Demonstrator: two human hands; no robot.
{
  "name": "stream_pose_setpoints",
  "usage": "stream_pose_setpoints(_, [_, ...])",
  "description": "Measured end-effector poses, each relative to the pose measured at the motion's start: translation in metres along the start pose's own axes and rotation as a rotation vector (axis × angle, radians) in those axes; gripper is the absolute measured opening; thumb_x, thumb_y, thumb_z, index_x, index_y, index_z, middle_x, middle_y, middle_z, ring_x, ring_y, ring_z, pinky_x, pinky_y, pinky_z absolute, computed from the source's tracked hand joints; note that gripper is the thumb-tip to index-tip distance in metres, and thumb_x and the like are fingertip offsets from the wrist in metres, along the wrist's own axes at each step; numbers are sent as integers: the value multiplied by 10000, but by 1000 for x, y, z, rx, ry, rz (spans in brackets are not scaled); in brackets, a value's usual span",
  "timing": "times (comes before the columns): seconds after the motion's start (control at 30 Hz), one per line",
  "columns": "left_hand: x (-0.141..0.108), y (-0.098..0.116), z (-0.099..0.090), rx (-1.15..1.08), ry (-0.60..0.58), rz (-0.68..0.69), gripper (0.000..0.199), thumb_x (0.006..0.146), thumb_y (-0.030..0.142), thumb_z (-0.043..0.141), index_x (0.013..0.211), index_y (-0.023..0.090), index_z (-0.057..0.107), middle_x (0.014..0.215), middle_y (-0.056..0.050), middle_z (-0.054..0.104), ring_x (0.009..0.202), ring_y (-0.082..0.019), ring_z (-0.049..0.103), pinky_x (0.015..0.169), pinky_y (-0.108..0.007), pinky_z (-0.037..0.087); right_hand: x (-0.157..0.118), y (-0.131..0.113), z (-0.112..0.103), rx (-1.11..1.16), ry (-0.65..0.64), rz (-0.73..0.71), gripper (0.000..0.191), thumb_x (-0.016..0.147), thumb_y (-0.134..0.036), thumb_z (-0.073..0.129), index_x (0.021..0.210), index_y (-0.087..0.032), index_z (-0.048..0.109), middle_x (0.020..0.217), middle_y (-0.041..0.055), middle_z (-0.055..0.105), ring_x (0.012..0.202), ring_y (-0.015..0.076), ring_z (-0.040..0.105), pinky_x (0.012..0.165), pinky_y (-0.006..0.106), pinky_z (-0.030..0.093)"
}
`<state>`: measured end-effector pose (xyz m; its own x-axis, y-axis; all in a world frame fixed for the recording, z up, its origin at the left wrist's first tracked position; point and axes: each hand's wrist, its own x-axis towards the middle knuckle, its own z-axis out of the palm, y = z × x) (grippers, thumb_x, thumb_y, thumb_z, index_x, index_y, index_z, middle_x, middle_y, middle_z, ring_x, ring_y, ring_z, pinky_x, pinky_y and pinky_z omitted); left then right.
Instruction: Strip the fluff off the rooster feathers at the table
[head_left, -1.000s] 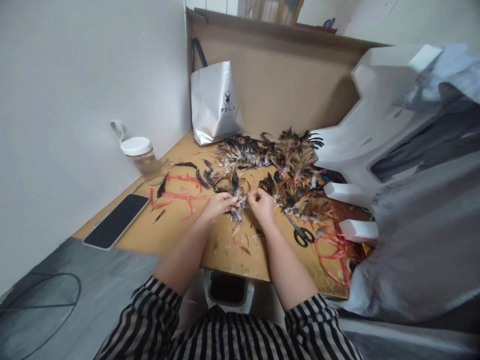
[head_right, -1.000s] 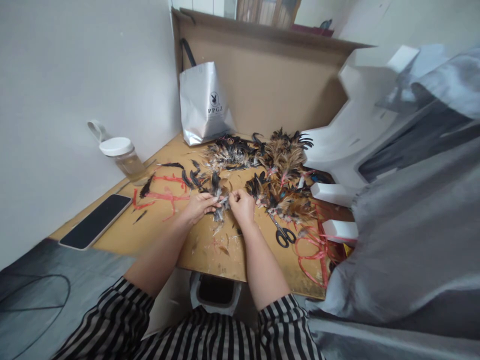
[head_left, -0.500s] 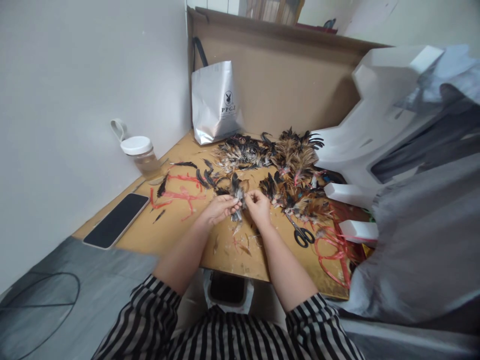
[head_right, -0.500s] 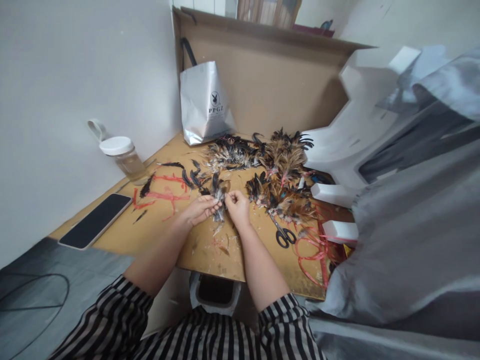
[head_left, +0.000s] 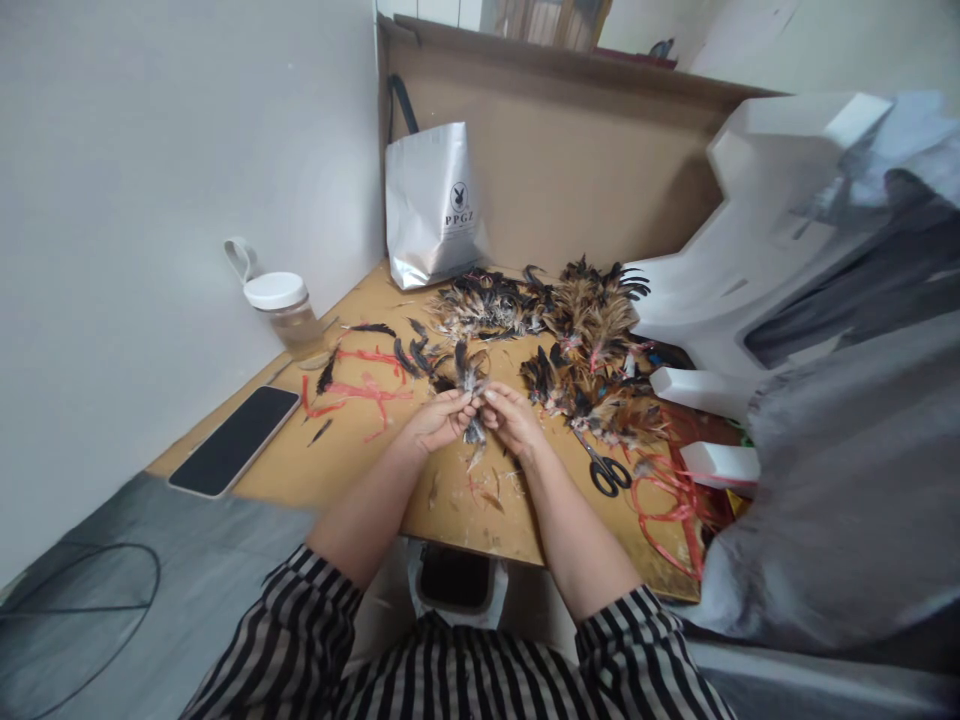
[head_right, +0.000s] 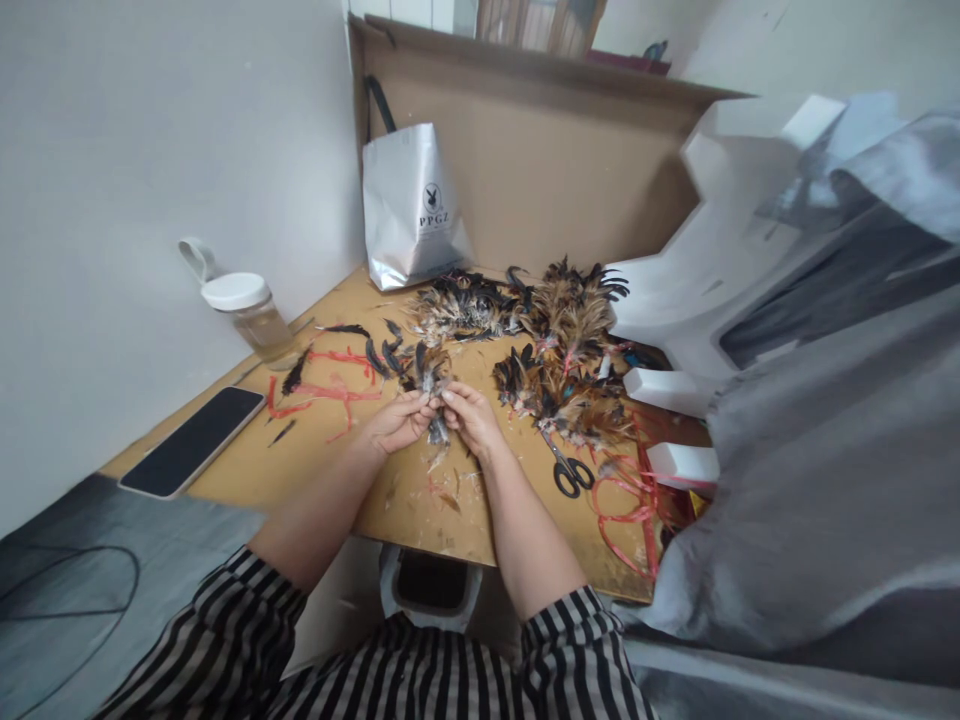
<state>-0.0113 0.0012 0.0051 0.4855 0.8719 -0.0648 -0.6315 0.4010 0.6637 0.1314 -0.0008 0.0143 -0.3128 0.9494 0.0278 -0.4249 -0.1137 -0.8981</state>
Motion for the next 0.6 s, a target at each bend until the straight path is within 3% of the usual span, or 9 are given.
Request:
stream_pose_setpoints(0.13, [1, -3, -1, 10, -8, -6, 70, 726, 80, 554, 759, 57, 611, 670, -42, 587, 525, -19, 526, 507, -86, 432, 2, 3, -2, 14, 1, -21, 177, 653, -278, 646, 782, -176, 581, 598, -18, 565, 411, 30, 331, 378, 168, 203])
stream_pose_setpoints(0.27, [3, -4, -2, 55, 0, -12, 69, 712, 89, 577, 763, 66, 617, 693, -46, 615, 540, -35, 551, 508, -102, 443, 2, 3, -3, 0, 50, -36, 180, 640, -277, 661, 633, -154, 530, 572, -12, 553, 415, 28, 337, 380, 167, 200])
stream_pose_setpoints(0.47, [6, -2, -6, 171, 161, 73, 104, 680, 147, 627, 751, 72, 615, 756, -77, 648, 581, -65, 584, 510, -127, 449, 2, -5, -8, 45, 137, -76, 260, 599, -273, 693, 599, -167, 456, 468, -77, 384, 391, 25, 307, 380, 164, 176])
stream_pose_setpoints(0.6, [5, -3, -5, 299, 153, 54, 162, 656, 200, 655, 747, 70, 619, 724, -78, 648, 553, -70, 578, 485, -137, 435, 3, -3, -8, -42, 149, -85, 266, 613, -309, 677, 596, -167, 452, 435, -79, 380, 375, 30, 292, 382, 173, 166])
